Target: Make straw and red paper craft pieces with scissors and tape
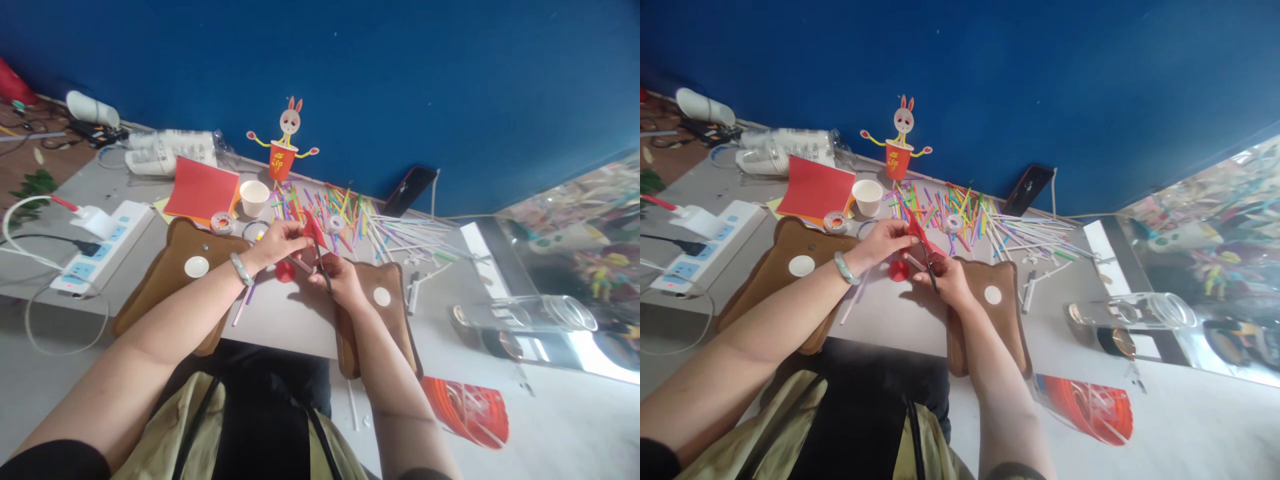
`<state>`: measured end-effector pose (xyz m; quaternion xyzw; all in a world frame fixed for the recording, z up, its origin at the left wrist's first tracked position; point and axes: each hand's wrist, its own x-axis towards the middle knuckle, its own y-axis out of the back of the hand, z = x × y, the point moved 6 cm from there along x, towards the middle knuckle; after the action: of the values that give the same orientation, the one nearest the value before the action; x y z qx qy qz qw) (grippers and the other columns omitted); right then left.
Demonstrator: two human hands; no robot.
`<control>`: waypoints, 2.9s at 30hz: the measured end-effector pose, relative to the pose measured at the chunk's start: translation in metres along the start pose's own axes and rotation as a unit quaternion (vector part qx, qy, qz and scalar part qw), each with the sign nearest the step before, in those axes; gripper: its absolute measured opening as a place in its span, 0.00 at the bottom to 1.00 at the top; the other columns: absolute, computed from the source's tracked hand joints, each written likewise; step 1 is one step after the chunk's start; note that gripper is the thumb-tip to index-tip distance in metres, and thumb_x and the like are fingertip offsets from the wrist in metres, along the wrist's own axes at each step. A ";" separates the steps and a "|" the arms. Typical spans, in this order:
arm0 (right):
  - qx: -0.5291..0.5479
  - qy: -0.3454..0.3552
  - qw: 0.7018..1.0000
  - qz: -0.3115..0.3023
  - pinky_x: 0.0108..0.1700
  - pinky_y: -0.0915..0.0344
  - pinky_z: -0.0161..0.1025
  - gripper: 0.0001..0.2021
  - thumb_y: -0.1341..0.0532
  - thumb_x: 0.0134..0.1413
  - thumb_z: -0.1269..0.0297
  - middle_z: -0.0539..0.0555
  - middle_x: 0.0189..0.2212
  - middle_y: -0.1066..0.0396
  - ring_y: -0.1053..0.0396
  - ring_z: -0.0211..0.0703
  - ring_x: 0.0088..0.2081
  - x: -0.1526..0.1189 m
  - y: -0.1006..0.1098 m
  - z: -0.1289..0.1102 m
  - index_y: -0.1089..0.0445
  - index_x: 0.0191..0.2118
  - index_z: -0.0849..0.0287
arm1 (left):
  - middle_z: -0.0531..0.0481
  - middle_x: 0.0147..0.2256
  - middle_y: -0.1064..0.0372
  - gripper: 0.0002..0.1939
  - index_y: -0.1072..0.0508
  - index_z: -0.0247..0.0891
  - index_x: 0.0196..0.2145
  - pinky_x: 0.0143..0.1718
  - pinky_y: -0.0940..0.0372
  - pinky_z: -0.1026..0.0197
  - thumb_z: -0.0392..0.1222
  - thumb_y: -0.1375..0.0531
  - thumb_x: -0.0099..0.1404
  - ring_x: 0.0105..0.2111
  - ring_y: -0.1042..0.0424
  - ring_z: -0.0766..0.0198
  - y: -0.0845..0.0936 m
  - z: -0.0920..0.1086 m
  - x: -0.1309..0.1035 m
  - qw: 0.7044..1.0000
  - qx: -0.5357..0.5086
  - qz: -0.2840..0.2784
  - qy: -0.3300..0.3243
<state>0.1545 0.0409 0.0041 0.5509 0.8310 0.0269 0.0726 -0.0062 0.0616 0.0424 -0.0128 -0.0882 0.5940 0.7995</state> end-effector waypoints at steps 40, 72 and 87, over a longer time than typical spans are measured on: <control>-0.045 -0.002 0.999 0.006 0.24 0.38 0.35 0.26 0.24 0.32 0.48 0.48 0.20 0.29 0.32 0.39 0.21 -0.004 0.004 -0.005 0.31 0.34 0.58 | 0.57 0.20 0.37 0.06 0.33 0.35 0.25 0.21 0.39 0.70 0.37 0.39 0.57 0.19 0.33 0.72 0.003 0.002 -0.001 1.000 0.004 -0.005 0.008; -0.037 0.006 0.999 0.003 0.22 0.41 0.33 0.28 0.24 0.30 0.47 0.46 0.20 0.31 0.36 0.37 0.21 -0.003 0.002 -0.003 0.33 0.34 0.57 | 0.56 0.20 0.35 0.07 0.30 0.34 0.27 0.22 0.39 0.70 0.40 0.38 0.59 0.20 0.34 0.72 0.001 0.001 -0.001 1.000 0.000 0.000 0.011; -0.021 0.000 1.000 0.001 0.20 0.43 0.34 0.26 0.25 0.33 0.46 0.46 0.18 0.30 0.38 0.36 0.17 -0.003 0.000 -0.003 0.33 0.34 0.56 | 0.56 0.19 0.35 0.07 0.31 0.35 0.26 0.21 0.40 0.70 0.40 0.38 0.59 0.19 0.34 0.72 0.002 -0.001 0.000 1.000 0.006 -0.006 0.003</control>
<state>0.1556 0.0383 0.0077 0.5504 0.8295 0.0443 0.0842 -0.0078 0.0621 0.0414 -0.0093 -0.0827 0.5895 0.8035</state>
